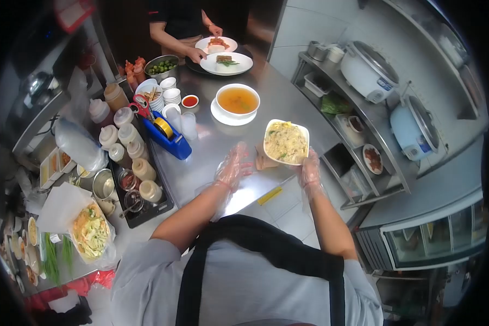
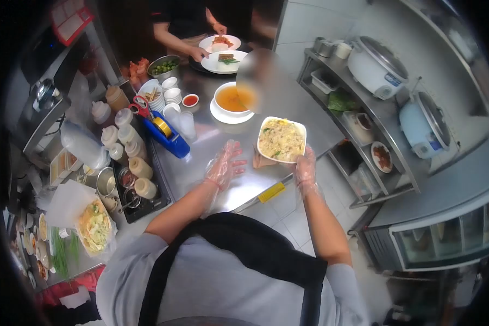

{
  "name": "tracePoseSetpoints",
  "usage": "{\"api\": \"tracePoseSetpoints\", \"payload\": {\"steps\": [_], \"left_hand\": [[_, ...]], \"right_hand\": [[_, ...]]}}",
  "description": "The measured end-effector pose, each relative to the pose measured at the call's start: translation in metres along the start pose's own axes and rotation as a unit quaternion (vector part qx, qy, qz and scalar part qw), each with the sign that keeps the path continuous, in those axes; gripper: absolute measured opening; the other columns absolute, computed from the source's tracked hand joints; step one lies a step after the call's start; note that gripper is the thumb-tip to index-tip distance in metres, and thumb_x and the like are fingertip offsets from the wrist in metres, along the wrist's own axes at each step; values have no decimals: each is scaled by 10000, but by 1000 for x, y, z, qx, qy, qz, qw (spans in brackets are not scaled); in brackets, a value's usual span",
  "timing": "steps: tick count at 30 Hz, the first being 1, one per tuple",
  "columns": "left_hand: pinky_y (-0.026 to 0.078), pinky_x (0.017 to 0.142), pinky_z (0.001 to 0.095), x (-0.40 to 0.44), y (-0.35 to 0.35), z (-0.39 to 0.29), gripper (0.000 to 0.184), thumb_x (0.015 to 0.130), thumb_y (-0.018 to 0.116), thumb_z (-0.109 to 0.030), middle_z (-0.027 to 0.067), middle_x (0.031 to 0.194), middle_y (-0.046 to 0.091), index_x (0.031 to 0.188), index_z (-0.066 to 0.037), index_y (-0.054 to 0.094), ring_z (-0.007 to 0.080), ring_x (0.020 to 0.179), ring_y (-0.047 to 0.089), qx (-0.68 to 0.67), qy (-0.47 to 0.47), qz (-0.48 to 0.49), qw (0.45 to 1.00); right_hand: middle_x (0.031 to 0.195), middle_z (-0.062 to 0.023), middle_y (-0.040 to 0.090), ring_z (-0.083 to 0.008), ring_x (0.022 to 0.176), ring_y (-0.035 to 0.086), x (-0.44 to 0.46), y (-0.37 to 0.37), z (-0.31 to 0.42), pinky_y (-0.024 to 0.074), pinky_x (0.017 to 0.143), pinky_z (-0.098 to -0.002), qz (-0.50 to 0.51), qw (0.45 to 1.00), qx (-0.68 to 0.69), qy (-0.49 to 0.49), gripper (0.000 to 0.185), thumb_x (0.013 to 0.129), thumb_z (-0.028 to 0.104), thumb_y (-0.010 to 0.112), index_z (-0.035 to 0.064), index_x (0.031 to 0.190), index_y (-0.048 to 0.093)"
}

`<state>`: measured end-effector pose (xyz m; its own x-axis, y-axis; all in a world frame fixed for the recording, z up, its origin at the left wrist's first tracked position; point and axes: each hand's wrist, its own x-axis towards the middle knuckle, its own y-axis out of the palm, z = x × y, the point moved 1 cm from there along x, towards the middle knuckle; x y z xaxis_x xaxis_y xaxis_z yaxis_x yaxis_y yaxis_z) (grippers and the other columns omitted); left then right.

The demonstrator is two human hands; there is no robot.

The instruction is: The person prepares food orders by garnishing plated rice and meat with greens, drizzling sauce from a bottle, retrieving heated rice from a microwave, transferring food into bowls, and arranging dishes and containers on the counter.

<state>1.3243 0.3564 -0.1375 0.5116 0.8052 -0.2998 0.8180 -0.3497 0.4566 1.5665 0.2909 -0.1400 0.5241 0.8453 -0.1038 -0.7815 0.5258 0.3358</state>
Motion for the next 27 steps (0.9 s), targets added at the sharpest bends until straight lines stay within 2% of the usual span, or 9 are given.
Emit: {"api": "tracePoseSetpoints", "payload": {"steps": [6, 7, 13, 16, 18, 20, 24, 25, 27], "left_hand": [[451, 829, 351, -29, -19, -29, 685, 899, 413, -591, 118, 1233, 501, 1326, -56, 392, 208, 994, 538, 77, -2, -43, 996], [453, 819, 339, -36, -22, -33, 678, 900, 414, -588, 111, 1201, 525, 1310, -48, 409, 194, 978, 545, 84, -3, -61, 995], [450, 782, 318, -76, -31, -15, 690, 885, 430, -609, 100, 1137, 562, 1270, -37, 445, 182, 940, 560, 20, 56, -263, 963], [446, 771, 300, -84, -10, 0, 604, 926, 403, -538, 95, 1117, 575, 1265, -42, 462, 166, 918, 568, -33, 70, -345, 936], [445, 763, 301, -83, 11, 11, 596, 928, 400, -537, 89, 1111, 578, 1258, -45, 466, 164, 900, 567, -58, 79, -369, 924], [447, 761, 301, -81, 29, 23, 596, 929, 394, -540, 88, 1113, 578, 1253, -44, 467, 164, 896, 566, -77, 82, -386, 916], [463, 741, 286, -89, 54, 35, 572, 934, 414, -507, 99, 1117, 575, 1240, -27, 464, 167, 892, 565, -88, 74, -418, 901], [468, 816, 333, -90, 56, 40, 600, 940, 388, -514, 120, 1148, 551, 1275, -17, 432, 195, 940, 563, -81, 58, -421, 901], [474, 820, 332, -100, 69, 42, 584, 937, 403, -497, 118, 1132, 555, 1266, -16, 443, 197, 940, 561, -82, 58, -452, 887]], "right_hand": [[1117, -226, 540, -318, 893, 641, 170, -35, -54, 594, 576, -394, -28, 999, -24, 10, 559, 774, -50, 402, 15, 1305, 240], [1080, -197, 574, -296, 882, 646, 183, -27, -46, 589, 591, -371, -50, 998, -24, 26, 470, 791, -36, 419, -4, 1254, 345], [941, -102, 624, -210, 783, 636, 296, -14, -43, 566, 623, -331, 91, 991, -100, 1, 208, 851, 70, 490, 21, 1037, 568], [901, -122, 603, -166, 692, 595, 342, -11, -51, 514, 540, -265, 51, 985, -113, 121, 236, 910, 117, 457, 23, 1109, 543], [745, -55, 557, -114, 609, 536, 356, -26, -82, 487, 513, -273, -75, 988, -49, 125, 158, 919, 151, 478, 52, 995, 574], [657, -17, 497, -102, 572, 493, 331, -24, -73, 452, 482, -270, -104, 989, -16, 106, 129, 931, 175, 483, 67, 930, 553], [741, -62, 548, -152, 635, 540, 250, -25, -70, 476, 573, -282, 157, 953, -247, -79, 199, 941, 192, 450, 17, 941, 544], [753, -63, 552, -158, 662, 536, 226, -18, -71, 474, 613, -300, 219, 912, -299, -174, 161, 927, 170, 483, 20, 920, 541], [792, -69, 562, -169, 724, 539, 162, 9, -54, 471, 680, -325, 333, 799, -362, -346, 112, 901, 128, 532, 16, 907, 539]]}}
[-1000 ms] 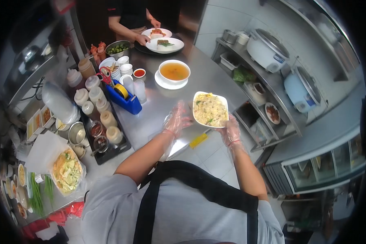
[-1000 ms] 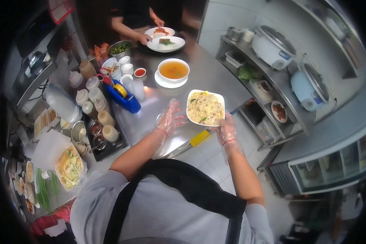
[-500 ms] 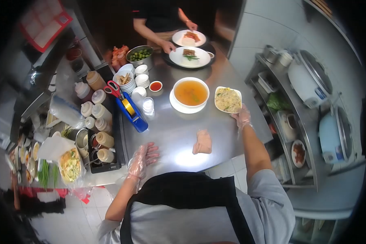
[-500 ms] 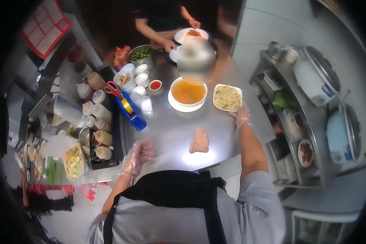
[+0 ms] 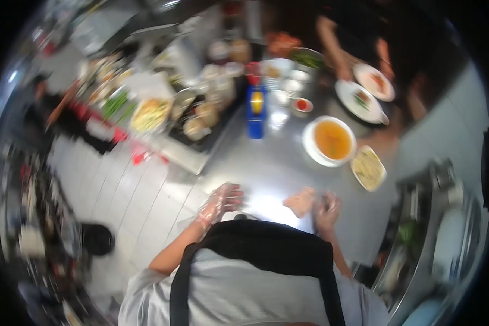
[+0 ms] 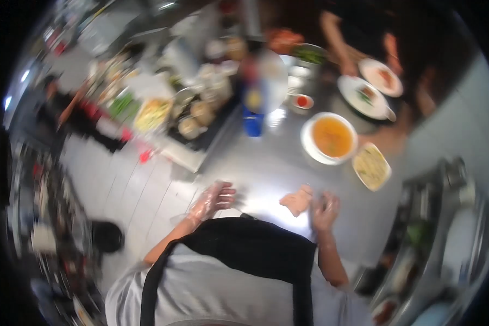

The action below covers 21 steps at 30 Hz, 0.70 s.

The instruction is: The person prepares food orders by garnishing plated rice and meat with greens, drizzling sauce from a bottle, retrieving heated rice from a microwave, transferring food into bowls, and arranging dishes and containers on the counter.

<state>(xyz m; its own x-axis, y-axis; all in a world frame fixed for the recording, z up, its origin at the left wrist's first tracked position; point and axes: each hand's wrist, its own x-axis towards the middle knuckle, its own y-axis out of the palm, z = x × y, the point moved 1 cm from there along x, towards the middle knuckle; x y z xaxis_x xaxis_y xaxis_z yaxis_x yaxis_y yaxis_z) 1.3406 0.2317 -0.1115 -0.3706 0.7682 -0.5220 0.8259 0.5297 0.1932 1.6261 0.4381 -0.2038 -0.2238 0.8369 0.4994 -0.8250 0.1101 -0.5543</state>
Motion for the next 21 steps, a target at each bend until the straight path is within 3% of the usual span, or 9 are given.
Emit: {"api": "tracePoseSetpoints", "payload": {"steps": [1, 3, 5, 7, 9, 11, 15, 18, 21], "left_hand": [[476, 823, 335, -10, -2, -3, 581, 935, 407, -498, 116, 1127, 556, 1260, -19, 452, 199, 943, 560, 1, -9, -27, 1000], [477, 832, 343, -17, -21, 3, 576, 932, 414, -499, 114, 1126, 557, 1255, -24, 461, 204, 952, 561, -17, 23, -52, 998], [477, 840, 350, -32, -41, 15, 575, 929, 421, -499, 116, 1129, 557, 1254, -27, 466, 212, 963, 561, -43, 52, -65, 996], [476, 847, 357, -50, -63, 28, 577, 926, 430, -500, 122, 1138, 554, 1256, -29, 468, 221, 976, 561, -66, 90, -68, 991], [473, 857, 364, -55, -93, 51, 580, 930, 426, -490, 133, 1163, 547, 1274, -24, 453, 236, 988, 560, -85, 84, -70, 990], [468, 870, 370, -76, -117, 47, 616, 924, 430, -519, 131, 1182, 539, 1292, -25, 435, 238, 1011, 552, -94, 84, -83, 988], [460, 875, 354, -123, -180, 41, 565, 930, 446, -486, 129, 1192, 546, 1278, -42, 445, 232, 1038, 553, -87, 122, -135, 979], [471, 833, 346, -152, -253, 51, 465, 935, 468, -405, 126, 1150, 571, 1234, -49, 482, 211, 967, 570, -102, 126, -194, 968], [475, 804, 348, -185, -322, 64, 441, 921, 502, -397, 126, 1117, 578, 1192, -50, 492, 213, 933, 573, -123, 123, -266, 948]], "right_hand": [[819, -75, 568, -175, 758, 546, -2, 4, 35, 471, 707, -331, 37, 994, -50, -94, 102, 888, 108, 549, 9, 914, 540], [862, -86, 577, -183, 817, 555, -4, 37, 51, 469, 754, -332, 133, 980, -20, -148, 119, 862, 71, 577, -2, 949, 544], [896, -97, 582, -188, 865, 561, -1, 73, 42, 465, 794, -324, 275, 954, 112, -45, 184, 834, 38, 599, -11, 1004, 549], [930, -102, 601, -196, 890, 572, 9, 91, 40, 462, 822, -322, 296, 914, 277, -2, 237, 826, 39, 600, -17, 1053, 557], [942, -99, 617, -195, 900, 579, 32, 108, 73, 457, 835, -311, 272, 897, 347, 7, 216, 840, 80, 598, -11, 1036, 587], [930, -89, 630, -185, 896, 583, 51, 103, 139, 449, 833, -293, 219, 917, 332, -6, 181, 875, 163, 593, 7, 954, 639], [905, -107, 616, -243, 869, 585, 61, 143, 171, 452, 825, -339, 35, 966, 181, -184, 119, 840, 106, 598, 4, 892, 630], [854, -112, 597, -255, 841, 581, 53, 145, 245, 454, 811, -341, -47, 963, 222, -148, 98, 813, 69, 597, 3, 883, 618], [838, -107, 611, -235, 871, 579, 50, 156, 291, 462, 811, -369, -82, 968, 158, -178, 79, 795, 17, 593, 17, 871, 618]]}}
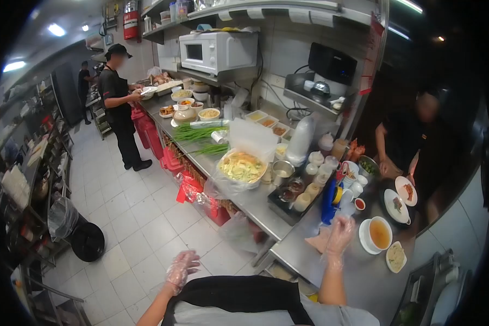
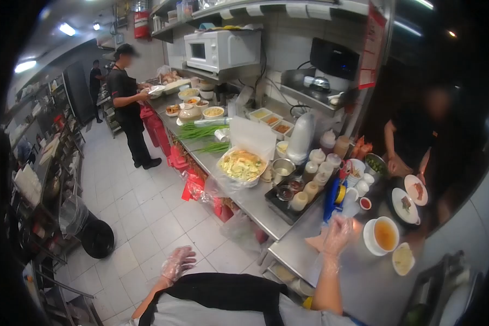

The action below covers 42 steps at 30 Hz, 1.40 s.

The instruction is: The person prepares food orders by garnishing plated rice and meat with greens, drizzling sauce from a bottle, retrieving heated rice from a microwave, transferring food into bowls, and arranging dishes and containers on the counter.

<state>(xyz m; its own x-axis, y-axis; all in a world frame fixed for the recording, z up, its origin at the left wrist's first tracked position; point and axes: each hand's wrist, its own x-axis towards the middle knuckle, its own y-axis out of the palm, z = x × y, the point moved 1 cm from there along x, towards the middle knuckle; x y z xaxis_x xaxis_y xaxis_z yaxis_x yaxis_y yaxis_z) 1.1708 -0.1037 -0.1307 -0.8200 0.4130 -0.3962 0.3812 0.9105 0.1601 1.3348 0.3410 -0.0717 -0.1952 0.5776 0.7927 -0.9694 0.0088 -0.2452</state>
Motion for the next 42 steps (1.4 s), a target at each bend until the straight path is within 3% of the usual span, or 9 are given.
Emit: {"api": "tracePoseSetpoints", "payload": {"steps": [3, 13, 17, 20, 24, 27, 30, 36, 42], "left_hand": [[470, 781, 339, 19, -67, 10, 426, 905, 528, -397, 122, 1081, 584, 1161, -57, 496, 210, 908, 570, -19, -28, -77, 996], [474, 749, 299, 116, -107, -51, 386, 882, 593, -324, 92, 1052, 597, 1167, -75, 520, 170, 874, 580, -55, -43, -16, 997], [484, 754, 302, 180, -125, -67, 417, 881, 597, -316, 94, 1074, 595, 1197, -59, 505, 174, 890, 589, -15, -65, 35, 997], [481, 754, 305, 226, -140, -99, 417, 874, 606, -307, 80, 1060, 597, 1193, -57, 505, 167, 889, 584, 12, -59, 13, 998], [461, 754, 296, 276, -153, -149, 367, 862, 617, -287, 50, 1021, 600, 1146, -68, 540, 152, 884, 574, 16, 1, -33, 999], [454, 752, 291, 304, -175, -174, 353, 854, 624, -281, 44, 1013, 604, 1129, -70, 553, 148, 877, 572, -23, 12, -29, 999], [453, 753, 294, 348, -216, -193, 355, 850, 625, -278, 41, 1008, 606, 1127, -69, 554, 149, 874, 569, -8, -1, -56, 998], [466, 751, 286, 457, -296, -259, 359, 876, 583, -275, 86, 1041, 597, 1151, -50, 525, 161, 876, 573, -7, 23, -28, 999], [478, 717, 276, 572, -361, -327, 439, 870, 604, -266, 112, 1036, 593, 1215, -32, 465, 168, 831, 584, -3, 13, 53, 999]], "right_hand": [[821, -106, 609, -229, 847, 579, 16, 28, 54, 475, 768, -350, 7, 999, 48, 13, 81, 777, -22, 587, 18, 845, 605], [814, -90, 607, -204, 761, 580, 39, 139, 155, 476, 722, -308, 47, 982, 158, -94, 150, 712, -85, 629, 26, 805, 588], [810, -92, 602, -173, 740, 579, 27, 213, 153, 479, 687, -293, 65, 973, 221, 15, 103, 757, -58, 639, 17, 808, 593], [824, -92, 599, -143, 663, 584, 19, 287, 176, 492, 628, -247, 209, 891, 353, 192, 104, 874, 35, 546, -12, 956, 587], [986, -156, 584, -226, 856, 616, -2, 402, 199, 534, 782, -337, 382, 727, 456, 343, 299, 887, 61, 543, -52, 1161, 508], [1037, -190, 581, -291, 935, 601, -7, 468, 237, 506, 861, -390, 368, 468, 623, 507, 358, 881, 77, 559, -52, 1203, 471], [1106, -237, 534, -345, 988, 570, -16, 530, 249, 473, 922, -434, 336, 399, 624, 583, 411, 874, 55, 553, -68, 1242, 418], [1353, -263, 329, -366, 1249, 362, -40, 663, 206, 318, 1066, -466, 221, 505, 525, 649, 512, 937, 166, 482, -76, 1340, 278], [1455, -255, 189, -377, 1315, 283, -37, 750, 173, 271, 1088, -457, 85, 576, 503, 639, 605, 965, 196, 424, -46, 1422, 110]]}}
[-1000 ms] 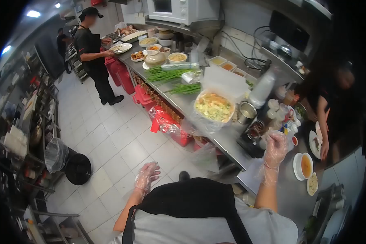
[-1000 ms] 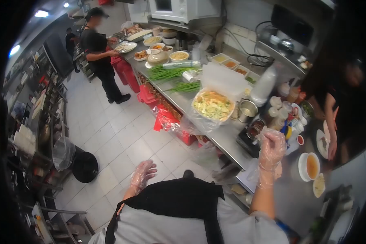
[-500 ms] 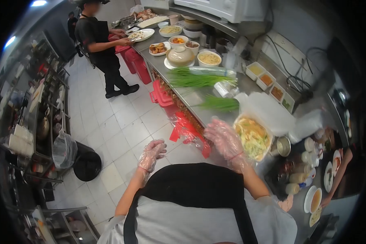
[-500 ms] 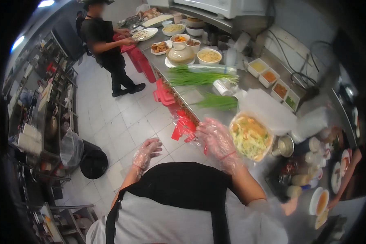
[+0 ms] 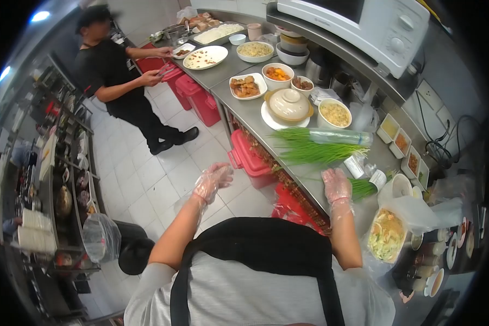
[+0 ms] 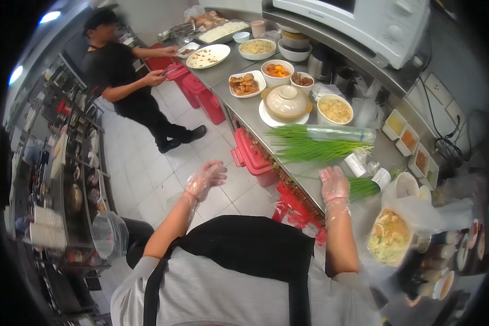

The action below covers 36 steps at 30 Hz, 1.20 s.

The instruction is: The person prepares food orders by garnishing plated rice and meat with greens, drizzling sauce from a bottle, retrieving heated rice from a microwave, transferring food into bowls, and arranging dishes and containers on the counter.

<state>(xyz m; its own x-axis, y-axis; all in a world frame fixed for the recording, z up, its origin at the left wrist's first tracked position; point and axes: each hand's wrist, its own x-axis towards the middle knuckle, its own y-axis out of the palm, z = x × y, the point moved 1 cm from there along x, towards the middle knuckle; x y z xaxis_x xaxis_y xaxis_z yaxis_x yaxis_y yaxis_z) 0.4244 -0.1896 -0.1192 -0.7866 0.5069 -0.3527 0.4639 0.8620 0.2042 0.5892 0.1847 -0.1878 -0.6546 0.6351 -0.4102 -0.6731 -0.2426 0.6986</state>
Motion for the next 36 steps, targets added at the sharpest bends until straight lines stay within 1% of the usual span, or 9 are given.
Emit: {"api": "tracePoseSetpoints", "payload": {"steps": [1, 4, 7, 13, 16, 22, 29, 32, 36], "left_hand": [[482, 711, 278, 18, -5, -13, 462, 869, 605, -263, 116, 1032, 592, 1232, -28, 442, 174, 817, 586, -1, 2, -1, 1000], [494, 693, 285, 82, -7, -49, 520, 868, 604, -247, 126, 1015, 587, 1278, -19, 379, 188, 781, 594, -27, 11, 0, 1000], [511, 688, 297, 145, 0, -63, 538, 861, 588, -188, 126, 983, 580, 1300, -10, 332, 192, 765, 598, -88, 26, -3, 996], [509, 678, 292, 193, 46, -69, 405, 850, 592, -188, 94, 958, 582, 1180, 13, 469, 192, 743, 586, 14, 55, 57, 997], [508, 677, 294, 224, 47, -55, 390, 840, 606, -181, 90, 931, 591, 1153, 22, 491, 189, 736, 587, 38, 40, 47, 997], [523, 639, 303, 252, 55, -49, 370, 808, 624, -105, 122, 852, 622, 1111, 65, 498, 207, 673, 617, 88, -42, 106, 990], [550, 663, 307, 284, 64, -49, 259, 783, 620, -33, 138, 848, 633, 1011, 61, 540, 216, 706, 650, 92, -99, 149, 980], [553, 668, 311, 295, 64, -48, 207, 787, 606, -17, 142, 863, 631, 973, 54, 552, 218, 718, 649, 97, -91, 165, 977], [552, 677, 310, 311, 66, -48, 212, 790, 602, -16, 140, 881, 626, 986, 46, 553, 223, 733, 646, 61, -81, 158, 982]], "right_hand": [[1477, -254, 124, -374, 1346, 225, 6, -1, 0, 250, 1096, -456, 2, 1000, 25, 17, 620, 972, 196, 404, -35, 1433, 60], [1492, -254, 56, -369, 1372, 161, -16, 20, 7, 237, 1101, -456, -37, 996, 70, 36, 616, 971, 191, 404, -39, 1431, 64], [1478, -246, 96, -363, 1353, 198, -38, 35, 18, 239, 1099, -461, -52, 996, 72, -7, 638, 957, 176, 428, -21, 1439, 58], [1398, -216, 286, -346, 1283, 325, -48, 77, 41, 315, 1049, -449, 35, 980, -47, -193, 579, 922, 196, 519, -16, 1393, 258], [1237, -140, 450, -257, 1105, 474, -36, 93, 36, 403, 932, -394, 42, 975, -98, -194, 504, 868, 179, 592, 9, 1305, 407], [1180, -105, 507, -237, 1050, 521, -28, 116, 18, 439, 891, -386, 38, 984, -120, -126, 411, 858, 163, 620, 23, 1221, 487], [1179, -107, 524, -220, 1003, 552, -23, 143, 4, 473, 851, -356, 15, 978, -137, -155, 325, 851, 102, 621, 24, 1154, 535], [1152, -105, 540, -224, 991, 561, -4, 152, -5, 482, 844, -350, 21, 966, -138, -216, 311, 848, 89, 620, 16, 1140, 542], [1051, -106, 587, -227, 968, 577, 11, 182, -8, 490, 857, -338, 43, 983, -77, -163, 340, 849, 89, 613, -28, 1153, 516]]}}
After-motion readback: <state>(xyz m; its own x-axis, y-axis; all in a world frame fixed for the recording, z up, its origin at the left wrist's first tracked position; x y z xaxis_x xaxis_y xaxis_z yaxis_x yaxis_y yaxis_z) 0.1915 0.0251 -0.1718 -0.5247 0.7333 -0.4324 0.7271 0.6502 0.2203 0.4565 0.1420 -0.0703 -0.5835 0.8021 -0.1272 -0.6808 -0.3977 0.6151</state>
